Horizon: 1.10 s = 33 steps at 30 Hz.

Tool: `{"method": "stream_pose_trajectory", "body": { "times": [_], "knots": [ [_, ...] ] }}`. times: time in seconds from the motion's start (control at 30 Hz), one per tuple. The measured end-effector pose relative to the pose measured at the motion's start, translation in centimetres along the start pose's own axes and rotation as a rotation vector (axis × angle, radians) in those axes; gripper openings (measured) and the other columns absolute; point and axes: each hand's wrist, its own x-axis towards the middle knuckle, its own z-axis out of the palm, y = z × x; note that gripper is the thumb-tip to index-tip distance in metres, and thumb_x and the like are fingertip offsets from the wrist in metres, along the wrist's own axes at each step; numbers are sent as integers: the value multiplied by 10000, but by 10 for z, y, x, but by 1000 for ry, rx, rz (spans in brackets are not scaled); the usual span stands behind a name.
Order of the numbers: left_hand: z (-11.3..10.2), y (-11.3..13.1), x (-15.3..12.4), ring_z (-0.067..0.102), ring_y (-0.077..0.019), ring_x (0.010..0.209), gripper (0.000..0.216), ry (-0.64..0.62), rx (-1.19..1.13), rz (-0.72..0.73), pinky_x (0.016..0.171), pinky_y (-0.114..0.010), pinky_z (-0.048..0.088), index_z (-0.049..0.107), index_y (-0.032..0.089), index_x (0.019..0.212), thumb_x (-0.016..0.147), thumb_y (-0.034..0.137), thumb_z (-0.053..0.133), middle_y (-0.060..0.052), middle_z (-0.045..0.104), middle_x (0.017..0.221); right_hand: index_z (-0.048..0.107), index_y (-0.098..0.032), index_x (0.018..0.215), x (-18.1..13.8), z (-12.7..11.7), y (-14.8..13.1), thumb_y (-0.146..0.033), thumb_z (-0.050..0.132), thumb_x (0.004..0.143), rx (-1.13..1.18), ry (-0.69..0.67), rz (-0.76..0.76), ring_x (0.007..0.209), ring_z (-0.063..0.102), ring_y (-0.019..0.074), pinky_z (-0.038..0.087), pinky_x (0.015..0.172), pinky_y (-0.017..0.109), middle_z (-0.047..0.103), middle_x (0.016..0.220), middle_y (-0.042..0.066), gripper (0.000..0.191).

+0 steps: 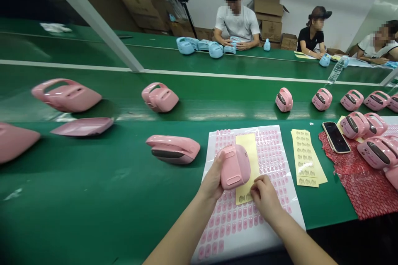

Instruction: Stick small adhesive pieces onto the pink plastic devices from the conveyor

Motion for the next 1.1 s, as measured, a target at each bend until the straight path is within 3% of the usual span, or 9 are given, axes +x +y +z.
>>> {"method": "stream_pose_trajectory", "body": {
  "times": [0.23, 0.37, 0.5, 0.67, 1.1],
  "knots": [
    [7, 3, -1, 566, -199, 809, 683, -13, 93, 50, 652, -272, 446, 523, 186, 1078, 539, 576, 680, -49, 600, 951, 510, -184, 696, -2, -38, -12, -193, 522, 714, 318, -299, 142, 693, 488, 152, 394, 641, 292, 504, 766, 24, 23],
    [10, 4, -4, 561, -231, 877, 730, -18, 154, 60, 684, -291, 450, 522, 187, 1072, 506, 624, 669, -73, 590, 1021, 492, -187, 721, 6, -65, -30, -306, 520, 744, 492, -334, 110, 662, 453, 136, 362, 608, 275, 500, 763, 15, 124],
    [12, 2, -7, 534, -254, 972, 725, -61, 248, 98, 765, -306, 433, 530, 198, 1070, 507, 636, 659, -84, 577, 1085, 521, -186, 727, 32, -86, -65, -279, 523, 754, 333, -235, -20, 682, 439, 137, 352, 633, 274, 467, 735, 0, 97],
    [12, -2, -7, 521, -285, 1020, 780, -134, 281, 86, 835, -348, 411, 482, 187, 1135, 520, 636, 650, -112, 553, 1123, 544, -166, 640, 61, -89, -96, -144, 561, 703, 26, -301, 0, 629, 409, 117, 353, 617, 256, 411, 683, -20, 69],
    [7, -5, -4, 459, -307, 1114, 755, -145, 249, 62, 882, -377, 395, 457, 197, 1155, 556, 617, 644, -129, 493, 1219, 546, -156, 619, 66, -79, -94, -137, 571, 691, 8, -339, 94, 595, 391, 102, 323, 570, 232, 401, 657, -35, 78]
  ]
}}
